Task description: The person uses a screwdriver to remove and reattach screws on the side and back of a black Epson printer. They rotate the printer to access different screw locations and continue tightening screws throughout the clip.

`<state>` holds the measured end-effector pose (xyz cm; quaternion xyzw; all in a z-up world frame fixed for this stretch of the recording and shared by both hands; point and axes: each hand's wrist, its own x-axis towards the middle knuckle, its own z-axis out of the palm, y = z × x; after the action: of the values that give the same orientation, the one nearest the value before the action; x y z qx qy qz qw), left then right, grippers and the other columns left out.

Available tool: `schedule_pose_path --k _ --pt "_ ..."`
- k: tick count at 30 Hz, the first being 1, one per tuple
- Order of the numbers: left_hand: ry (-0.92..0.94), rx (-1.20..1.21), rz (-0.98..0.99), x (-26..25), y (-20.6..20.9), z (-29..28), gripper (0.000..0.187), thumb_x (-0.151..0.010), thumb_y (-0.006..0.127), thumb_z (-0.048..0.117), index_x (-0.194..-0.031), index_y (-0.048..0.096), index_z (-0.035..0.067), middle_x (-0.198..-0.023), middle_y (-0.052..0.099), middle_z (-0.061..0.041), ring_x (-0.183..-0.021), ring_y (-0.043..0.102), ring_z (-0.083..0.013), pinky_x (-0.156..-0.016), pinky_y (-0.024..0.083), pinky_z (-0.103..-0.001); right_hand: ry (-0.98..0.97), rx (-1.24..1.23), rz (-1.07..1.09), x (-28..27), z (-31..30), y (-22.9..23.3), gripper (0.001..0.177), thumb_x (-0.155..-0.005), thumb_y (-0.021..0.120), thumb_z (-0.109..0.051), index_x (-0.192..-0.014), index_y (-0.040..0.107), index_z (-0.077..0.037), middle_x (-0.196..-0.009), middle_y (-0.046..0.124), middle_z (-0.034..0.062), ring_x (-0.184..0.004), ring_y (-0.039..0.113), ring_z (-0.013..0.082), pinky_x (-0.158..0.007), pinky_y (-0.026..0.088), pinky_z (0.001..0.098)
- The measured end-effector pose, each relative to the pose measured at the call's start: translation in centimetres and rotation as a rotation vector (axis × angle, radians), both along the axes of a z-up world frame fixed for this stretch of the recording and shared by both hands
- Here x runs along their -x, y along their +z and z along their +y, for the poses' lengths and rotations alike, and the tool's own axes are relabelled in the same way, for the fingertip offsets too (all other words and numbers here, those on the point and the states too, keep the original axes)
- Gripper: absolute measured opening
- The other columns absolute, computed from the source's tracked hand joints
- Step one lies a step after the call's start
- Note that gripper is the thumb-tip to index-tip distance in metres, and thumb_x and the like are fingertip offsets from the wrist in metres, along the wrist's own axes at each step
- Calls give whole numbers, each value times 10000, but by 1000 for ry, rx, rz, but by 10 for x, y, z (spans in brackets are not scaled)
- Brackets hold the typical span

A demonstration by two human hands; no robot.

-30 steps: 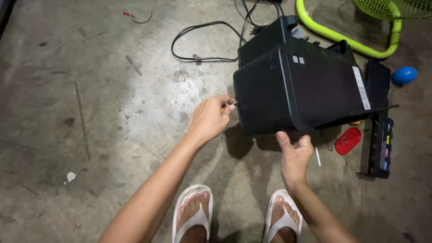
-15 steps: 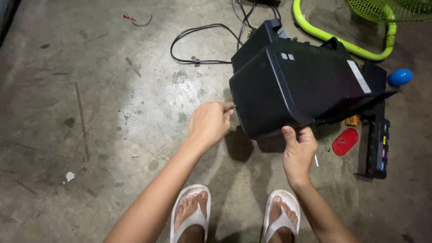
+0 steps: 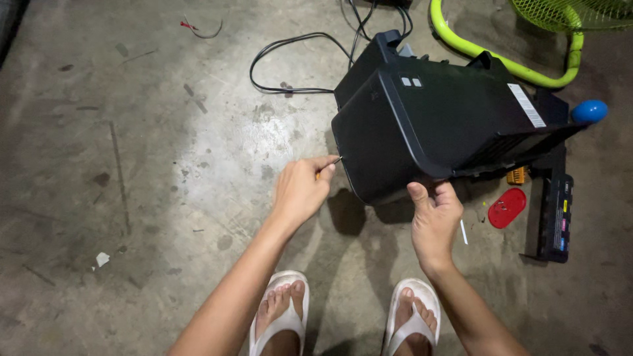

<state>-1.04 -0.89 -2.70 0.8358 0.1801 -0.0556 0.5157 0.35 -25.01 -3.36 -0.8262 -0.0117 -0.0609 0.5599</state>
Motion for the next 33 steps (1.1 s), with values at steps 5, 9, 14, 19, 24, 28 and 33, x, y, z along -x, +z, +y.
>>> schedule_pose_path --k 5,9,14,19,24,28,33 --pt "-69 -105 -58 -5 -3 -2 288 -931 599 299 -1074 783 129 -831 719 -238 -832 706 -419 -791 544 -502 -35 63 39 0 -1 -5 411 -987 758 -346 -1126 676 32 -964 658 -13 -844 536 55 -767 480 211" --pt "-156 -240 -103 -6 -6 -4 321 -963 577 296 -940 761 33 -823 688 -288 -840 680 -466 -802 526 -551 30 -73 -24 -2 2 -6 436 -968 758 -339 -1194 664 22 -1069 687 -8 -938 576 46 -854 490 196" --pt "-122 -269 -99 -6 -10 -9 318 -1000 525 263 -967 685 -10 -817 687 -291 -824 667 -488 -779 509 -579 34 -111 6 -1 5 -7 434 -954 761 -332 -1192 662 17 -1068 697 -8 -927 593 50 -844 505 201" --pt "-203 -381 -123 -11 -12 -7 270 -972 506 224 -1048 668 22 -838 706 -253 -802 682 -461 -753 525 -559 27 -70 -2 -1 5 -7 432 -955 767 -327 -1184 668 25 -1049 700 -10 -900 586 40 -818 498 191" --pt "-246 -386 -44 -24 -10 -7 288 -976 498 255 -1101 649 45 -831 707 -253 -810 681 -454 -760 527 -550 -52 24 71 -3 5 -8 426 -937 778 -330 -1169 687 15 -939 672 -23 -736 489 47 -660 438 213" --pt "-196 -325 -74 -27 -11 -6 276 -984 529 275 -1068 638 35 -862 709 -249 -848 671 -452 -776 506 -560 -49 73 40 -6 4 -7 409 -944 785 -324 -1142 690 22 -930 682 -23 -770 521 35 -696 465 205" --pt "-110 -306 -258 -19 -14 -8 191 -945 577 219 -998 659 55 -909 720 -220 -829 674 -452 -746 513 -552 -7 -27 2 -10 7 -1 422 -935 788 -296 -1203 684 13 -1008 693 -33 -833 539 23 -747 474 186"
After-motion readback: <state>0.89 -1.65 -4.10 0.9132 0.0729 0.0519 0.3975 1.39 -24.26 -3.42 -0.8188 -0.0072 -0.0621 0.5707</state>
